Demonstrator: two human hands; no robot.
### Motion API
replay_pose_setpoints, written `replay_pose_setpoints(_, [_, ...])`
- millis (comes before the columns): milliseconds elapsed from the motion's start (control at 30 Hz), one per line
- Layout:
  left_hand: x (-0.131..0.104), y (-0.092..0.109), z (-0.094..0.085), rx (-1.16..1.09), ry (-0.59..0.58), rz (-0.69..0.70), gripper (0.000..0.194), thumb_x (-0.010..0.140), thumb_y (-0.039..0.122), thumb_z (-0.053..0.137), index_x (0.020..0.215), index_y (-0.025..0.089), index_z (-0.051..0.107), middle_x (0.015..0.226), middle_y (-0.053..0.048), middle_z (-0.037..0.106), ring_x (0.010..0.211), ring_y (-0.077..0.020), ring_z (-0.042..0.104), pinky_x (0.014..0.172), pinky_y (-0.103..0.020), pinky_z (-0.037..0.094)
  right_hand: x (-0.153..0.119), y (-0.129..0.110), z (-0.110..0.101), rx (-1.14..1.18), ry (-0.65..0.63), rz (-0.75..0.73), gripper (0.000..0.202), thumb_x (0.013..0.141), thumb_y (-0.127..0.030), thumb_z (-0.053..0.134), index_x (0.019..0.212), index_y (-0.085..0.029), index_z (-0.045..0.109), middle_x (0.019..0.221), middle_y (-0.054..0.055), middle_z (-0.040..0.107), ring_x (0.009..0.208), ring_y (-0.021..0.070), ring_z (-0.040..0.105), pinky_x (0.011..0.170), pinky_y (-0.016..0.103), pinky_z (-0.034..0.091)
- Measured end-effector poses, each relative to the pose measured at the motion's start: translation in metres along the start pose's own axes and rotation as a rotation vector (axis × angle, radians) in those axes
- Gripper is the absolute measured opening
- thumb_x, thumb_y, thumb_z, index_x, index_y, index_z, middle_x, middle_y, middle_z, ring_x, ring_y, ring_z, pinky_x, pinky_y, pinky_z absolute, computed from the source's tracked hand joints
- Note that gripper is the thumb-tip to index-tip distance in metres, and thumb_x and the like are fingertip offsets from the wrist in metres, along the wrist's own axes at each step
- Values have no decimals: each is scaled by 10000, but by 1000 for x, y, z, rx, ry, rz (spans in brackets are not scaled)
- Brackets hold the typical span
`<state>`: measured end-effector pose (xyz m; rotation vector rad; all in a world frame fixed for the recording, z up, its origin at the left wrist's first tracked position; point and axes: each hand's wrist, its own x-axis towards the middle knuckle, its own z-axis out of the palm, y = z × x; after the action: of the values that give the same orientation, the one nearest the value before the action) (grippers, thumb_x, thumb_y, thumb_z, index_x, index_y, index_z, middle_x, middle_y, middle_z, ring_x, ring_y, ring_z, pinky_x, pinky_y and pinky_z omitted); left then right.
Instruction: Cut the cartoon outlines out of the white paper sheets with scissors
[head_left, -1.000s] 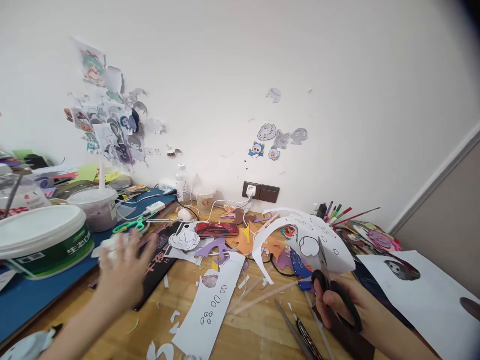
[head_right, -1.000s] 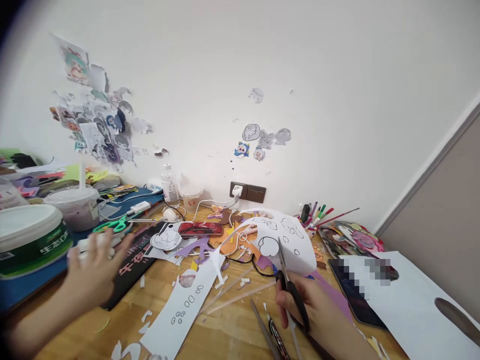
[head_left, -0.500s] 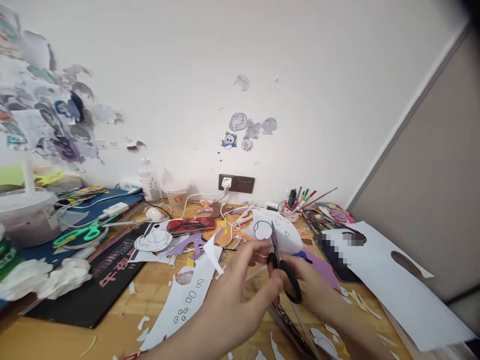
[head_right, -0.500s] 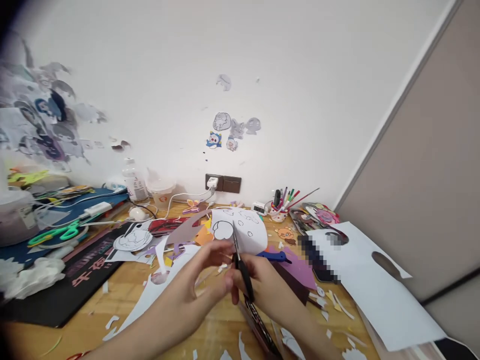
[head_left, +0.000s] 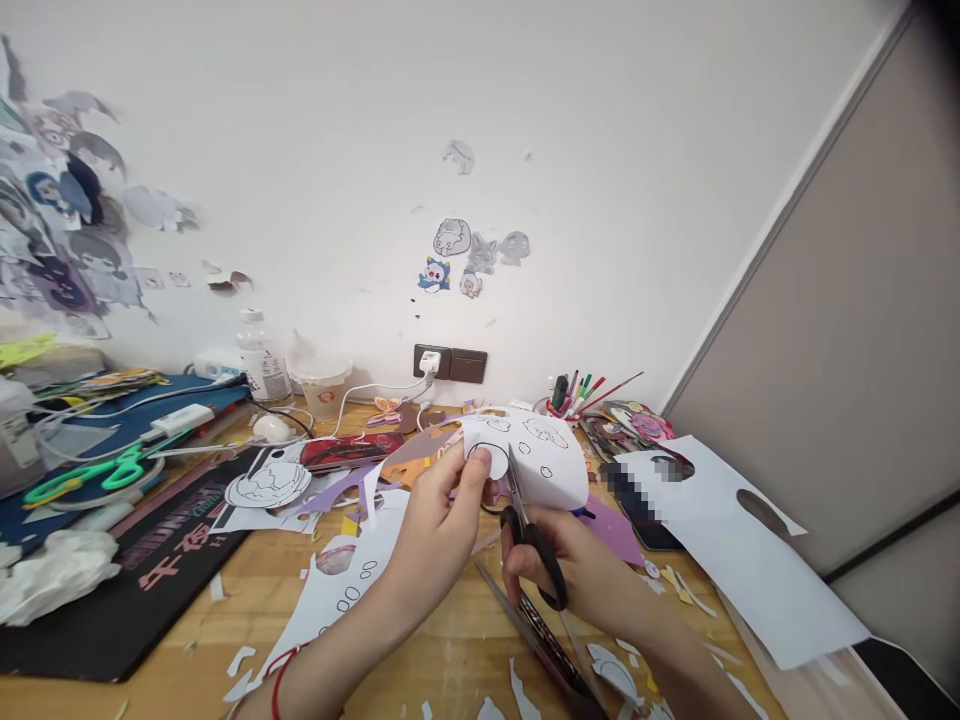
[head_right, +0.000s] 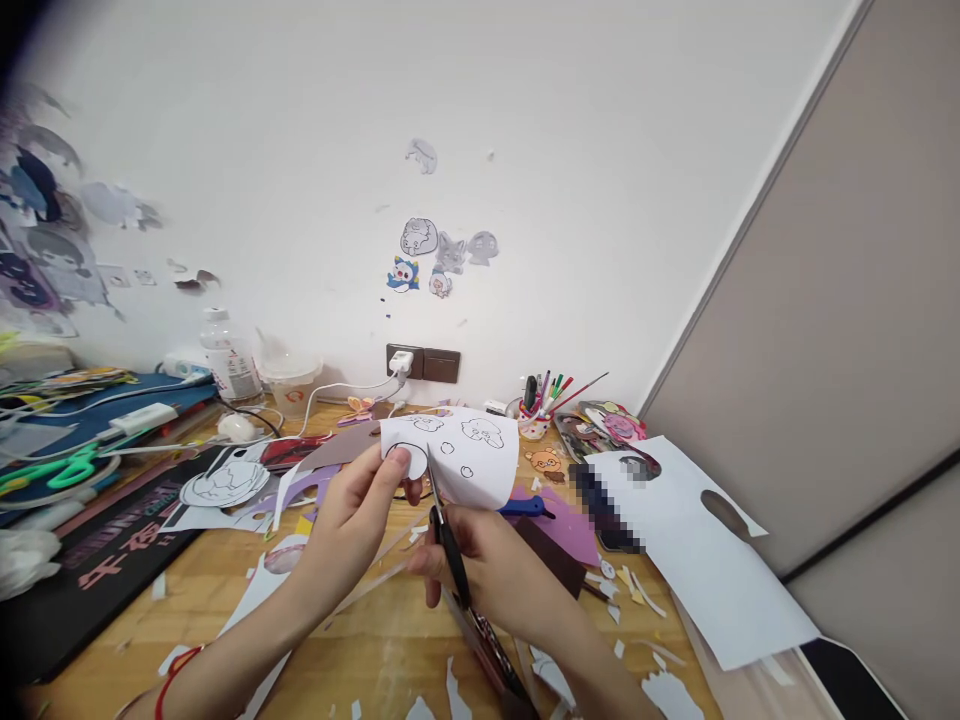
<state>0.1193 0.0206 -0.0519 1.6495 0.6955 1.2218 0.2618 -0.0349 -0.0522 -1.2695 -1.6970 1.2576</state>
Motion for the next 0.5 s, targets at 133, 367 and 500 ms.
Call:
replay_pose_setpoints(133, [0,-3,-1,29,-33,25,293,927,315,349,680,187,440,628,32,464,627,-122,473,623,-236,372,-2,-3,-3,45,-38,-18,439,754,-613,549,795,-177,517,723,6,574,669,151,513,615,247,385])
replay_pose_setpoints(367, [-3,-3,-4,110,-62,50,298,934,309,332,684,189,441,638,28,466,628,-119,471,620,-234,365,-5,-4,-4,32,-69,-18,477,752,-643,509,789,-168,530,728,13,584,684,156,518,639,262,386])
replay_pose_setpoints(500, [-3,1,-6,145,-71,64,316,940,315,318,664,193,413,626,37,440,604,-107,453,580,-218,357,-5,-5,-6,-6,-99,-11,500,738,-666,491,770,-169,531,702,6,577,665,151,495,607,256,368])
